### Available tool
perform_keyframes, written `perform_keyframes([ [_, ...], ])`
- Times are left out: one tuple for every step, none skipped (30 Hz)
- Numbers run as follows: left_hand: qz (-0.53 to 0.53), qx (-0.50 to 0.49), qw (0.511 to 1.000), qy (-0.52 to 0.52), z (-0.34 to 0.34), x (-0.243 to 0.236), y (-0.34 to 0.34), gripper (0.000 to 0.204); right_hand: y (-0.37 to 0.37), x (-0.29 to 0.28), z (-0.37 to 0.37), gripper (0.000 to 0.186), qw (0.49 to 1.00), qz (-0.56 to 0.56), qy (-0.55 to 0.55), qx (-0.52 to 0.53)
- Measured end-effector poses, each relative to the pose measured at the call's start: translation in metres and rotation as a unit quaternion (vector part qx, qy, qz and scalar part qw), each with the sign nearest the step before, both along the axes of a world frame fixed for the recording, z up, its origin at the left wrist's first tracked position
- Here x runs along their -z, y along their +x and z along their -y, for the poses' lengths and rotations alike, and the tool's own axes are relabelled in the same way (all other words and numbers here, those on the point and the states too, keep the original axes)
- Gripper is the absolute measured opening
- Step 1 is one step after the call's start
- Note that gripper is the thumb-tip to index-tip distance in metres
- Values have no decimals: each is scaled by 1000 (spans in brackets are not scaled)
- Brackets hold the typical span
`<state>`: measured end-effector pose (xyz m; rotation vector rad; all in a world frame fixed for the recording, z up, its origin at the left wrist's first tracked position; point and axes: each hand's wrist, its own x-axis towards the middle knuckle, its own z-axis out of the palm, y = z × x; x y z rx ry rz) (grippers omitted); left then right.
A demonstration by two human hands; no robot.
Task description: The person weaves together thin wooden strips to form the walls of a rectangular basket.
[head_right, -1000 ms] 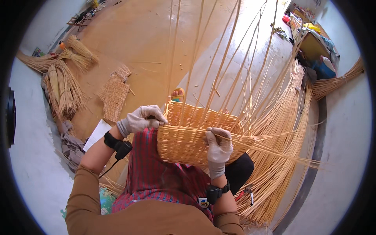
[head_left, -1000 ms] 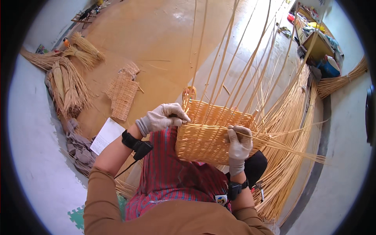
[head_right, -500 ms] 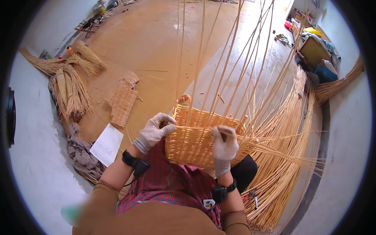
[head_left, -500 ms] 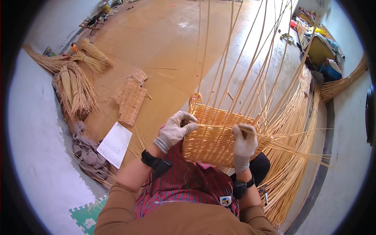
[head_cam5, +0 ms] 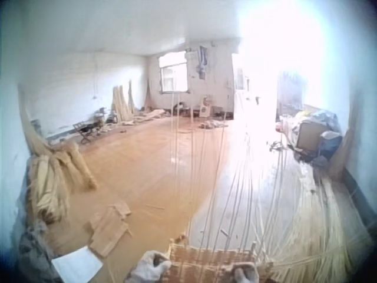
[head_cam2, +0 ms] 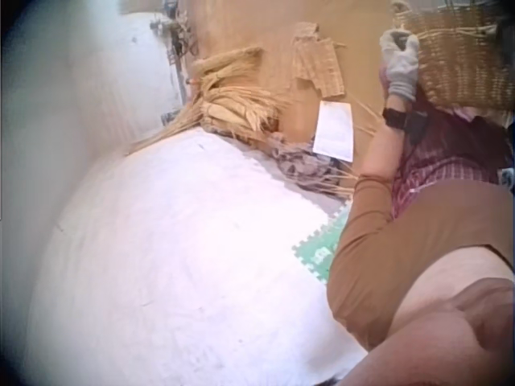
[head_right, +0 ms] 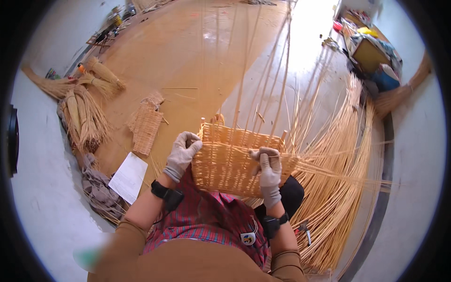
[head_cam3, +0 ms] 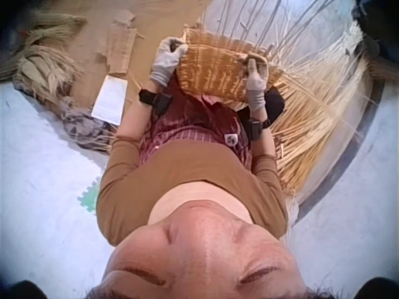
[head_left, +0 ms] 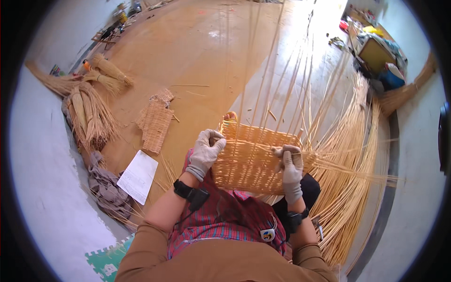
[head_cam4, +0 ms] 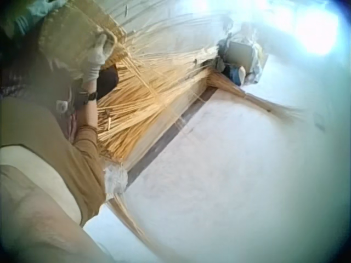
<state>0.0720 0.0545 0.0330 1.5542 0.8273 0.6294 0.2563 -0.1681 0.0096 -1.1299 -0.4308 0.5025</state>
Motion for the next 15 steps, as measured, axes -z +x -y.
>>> perform_keyframes([
  [-37,-26,996,82,5,-8,1,22,6,1,14,18,999,-8,-40,9],
  [-50,-64,984,159,13,-16,0,23,10,1,24,16,997,-16,-76,17],
  [-55,-98,965,238,20,-24,4,24,14,-2,24,15,995,4,-71,72],
  [-57,-131,938,315,29,-30,6,25,14,0,26,16,995,-21,-71,68],
  [-31,-104,927,358,39,-36,8,27,16,2,26,17,995,-42,-70,62],
  [-4,-54,944,325,45,-42,21,27,18,2,26,18,994,-64,-70,56],
  [23,-4,957,290,51,-48,39,28,14,4,25,19,993,-60,-66,74],
  [48,43,966,250,56,-51,53,28,12,8,24,21,992,-76,-59,79],
  [-84,102,984,120,53,-53,65,25,11,6,20,23,989,-71,-78,102],
  [-115,127,979,112,51,-49,71,24,8,2,13,25,985,-66,-98,125],
  [-146,153,972,106,46,-41,76,25,4,-24,-3,27,985,-73,-94,128],
  [-178,182,962,102,44,-35,81,27,5,-51,-22,30,984,-81,-89,133],
  [-237,172,948,128,44,-35,83,31,23,-46,-46,42,972,183,-67,133],
  [-237,156,943,172,50,-31,85,33,40,-41,-68,57,893,418,-12,167],
  [-241,127,938,214,51,-25,82,35,43,-78,-85,70,745,614,-175,192],
])
